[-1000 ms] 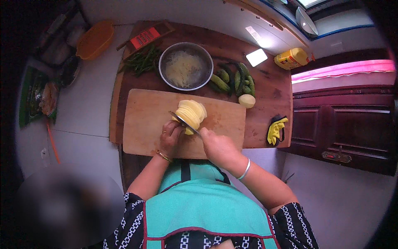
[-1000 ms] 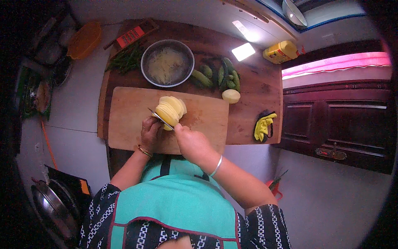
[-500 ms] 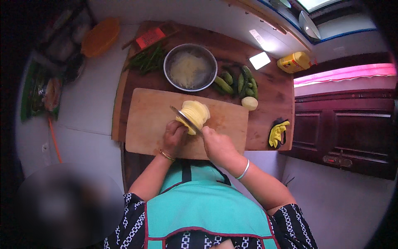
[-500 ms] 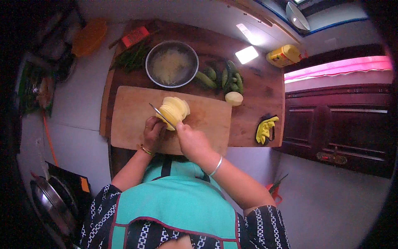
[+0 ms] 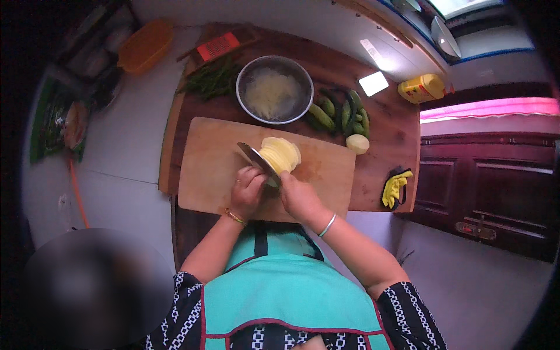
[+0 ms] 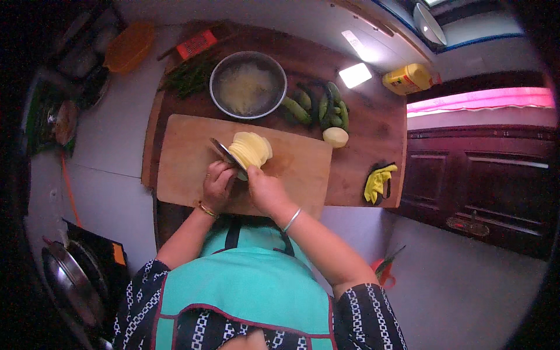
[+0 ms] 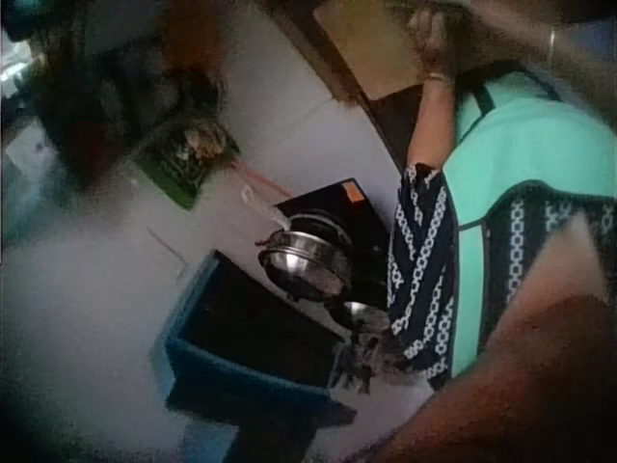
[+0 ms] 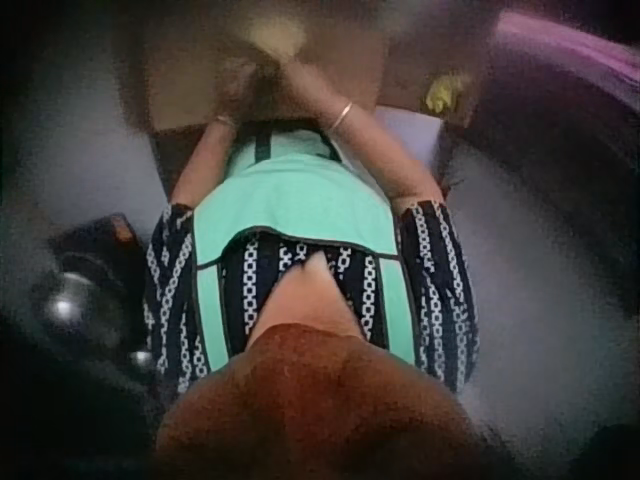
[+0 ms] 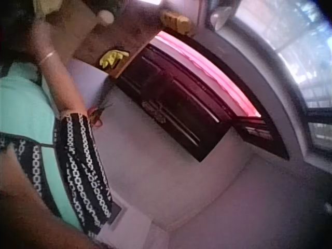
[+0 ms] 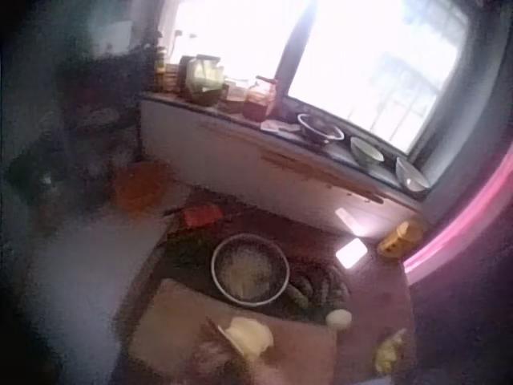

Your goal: The person slices peeled potatoes into thin strips on a wooden cutting board using a large knife. They transfer the sliced potatoes into a metal bowl and repeat the process with another potato. The person also handles a bottle of yellow liquid and washes their hands at the sink.

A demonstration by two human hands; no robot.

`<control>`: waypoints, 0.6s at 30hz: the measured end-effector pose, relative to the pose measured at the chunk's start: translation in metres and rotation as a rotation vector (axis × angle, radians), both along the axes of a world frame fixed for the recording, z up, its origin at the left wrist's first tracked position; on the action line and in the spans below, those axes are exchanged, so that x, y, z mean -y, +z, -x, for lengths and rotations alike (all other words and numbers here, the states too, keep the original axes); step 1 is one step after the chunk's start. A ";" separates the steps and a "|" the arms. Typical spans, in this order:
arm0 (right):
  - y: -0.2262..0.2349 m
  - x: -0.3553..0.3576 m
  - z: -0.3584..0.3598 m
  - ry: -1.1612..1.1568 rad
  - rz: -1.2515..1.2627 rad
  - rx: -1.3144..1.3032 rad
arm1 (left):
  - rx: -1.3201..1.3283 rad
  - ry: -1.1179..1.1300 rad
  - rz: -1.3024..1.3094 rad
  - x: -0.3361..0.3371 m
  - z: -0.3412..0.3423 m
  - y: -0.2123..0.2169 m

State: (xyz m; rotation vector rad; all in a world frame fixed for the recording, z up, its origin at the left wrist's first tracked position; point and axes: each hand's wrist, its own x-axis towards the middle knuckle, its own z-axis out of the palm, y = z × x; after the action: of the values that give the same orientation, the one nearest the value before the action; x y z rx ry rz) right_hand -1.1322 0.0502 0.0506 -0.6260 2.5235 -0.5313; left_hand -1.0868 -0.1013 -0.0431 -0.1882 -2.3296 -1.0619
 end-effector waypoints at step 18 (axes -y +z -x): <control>0.020 0.005 0.008 0.023 -0.128 0.097 | -0.019 0.007 -0.030 -0.001 0.003 0.005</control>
State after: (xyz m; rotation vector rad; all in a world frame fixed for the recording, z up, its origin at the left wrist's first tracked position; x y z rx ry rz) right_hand -1.1398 0.0451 0.0708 -0.5672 2.4341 -0.3797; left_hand -1.0898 -0.1007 -0.0379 -0.1776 -2.2949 -1.0862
